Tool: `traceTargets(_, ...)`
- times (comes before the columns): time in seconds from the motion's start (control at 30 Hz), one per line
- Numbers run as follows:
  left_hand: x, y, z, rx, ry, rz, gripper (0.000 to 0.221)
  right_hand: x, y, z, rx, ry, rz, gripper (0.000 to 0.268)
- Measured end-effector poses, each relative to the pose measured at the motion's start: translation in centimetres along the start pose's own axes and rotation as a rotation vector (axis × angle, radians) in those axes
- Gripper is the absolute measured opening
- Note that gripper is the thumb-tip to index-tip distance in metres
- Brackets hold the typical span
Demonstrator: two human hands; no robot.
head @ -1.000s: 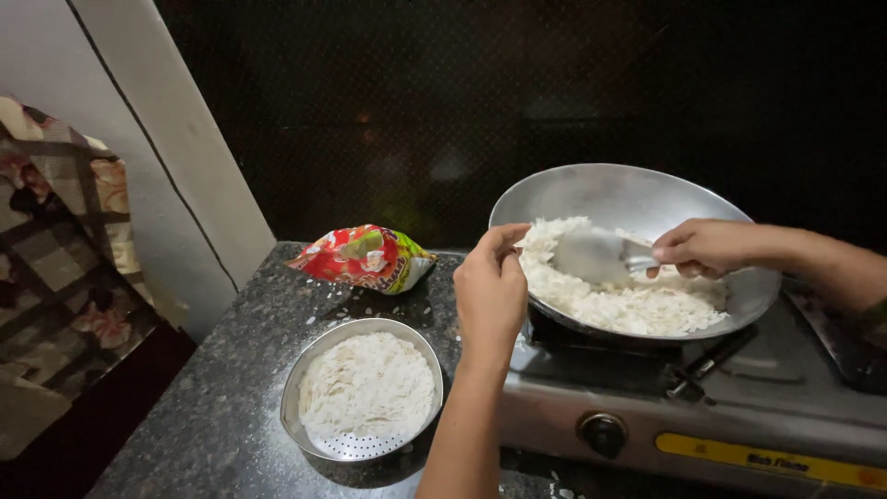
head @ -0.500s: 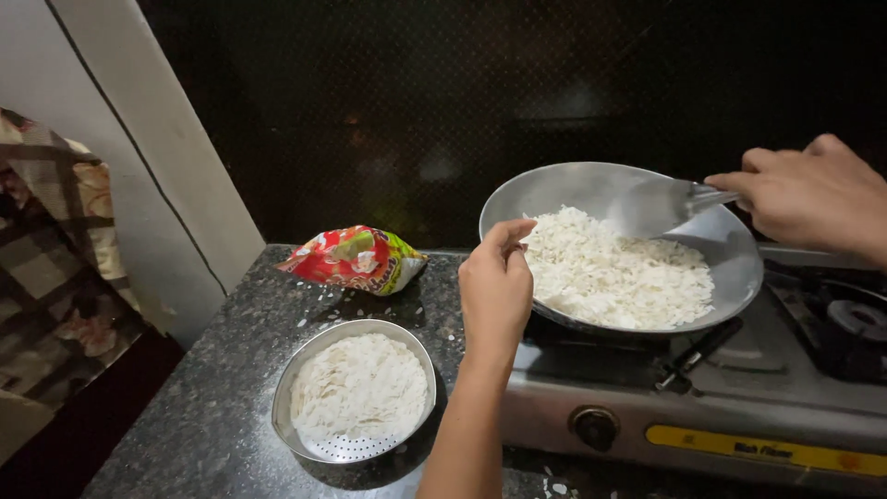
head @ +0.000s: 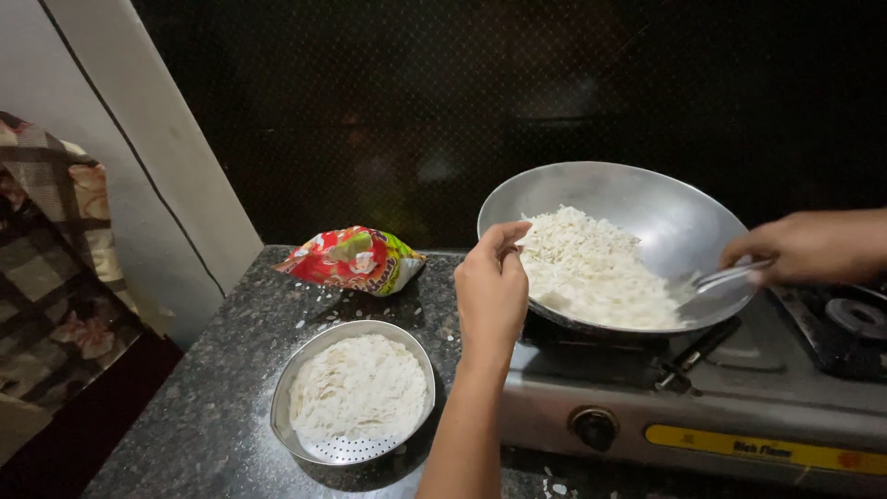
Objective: The person stirs white flakes in a pan on a stove with a spoon while adding more from a bowl by hand.
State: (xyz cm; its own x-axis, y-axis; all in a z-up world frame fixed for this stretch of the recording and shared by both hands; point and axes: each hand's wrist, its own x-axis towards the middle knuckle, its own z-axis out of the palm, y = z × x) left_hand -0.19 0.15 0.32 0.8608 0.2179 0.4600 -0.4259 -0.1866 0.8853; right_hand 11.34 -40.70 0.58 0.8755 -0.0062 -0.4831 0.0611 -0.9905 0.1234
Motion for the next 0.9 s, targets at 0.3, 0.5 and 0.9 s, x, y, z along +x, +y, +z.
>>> traceTargets(0.3,0.1,-0.6,0.4,0.008,-0.004,0.023,0.035,-5.8,-14.3,-0.2,0.14,0.256,-0.097,0.04)
traceTargets(0.5,0.3,-0.8,-0.5,-0.018,0.027,-0.016,0.032,-1.4,-11.0,-0.3,0.565,0.393,-0.06,0.037)
traceTargets(0.9,0.3,-0.5,0.8,0.069,-0.005,0.057,0.029,-7.6,-12.4,-0.2,0.138,0.638,0.278,0.039)
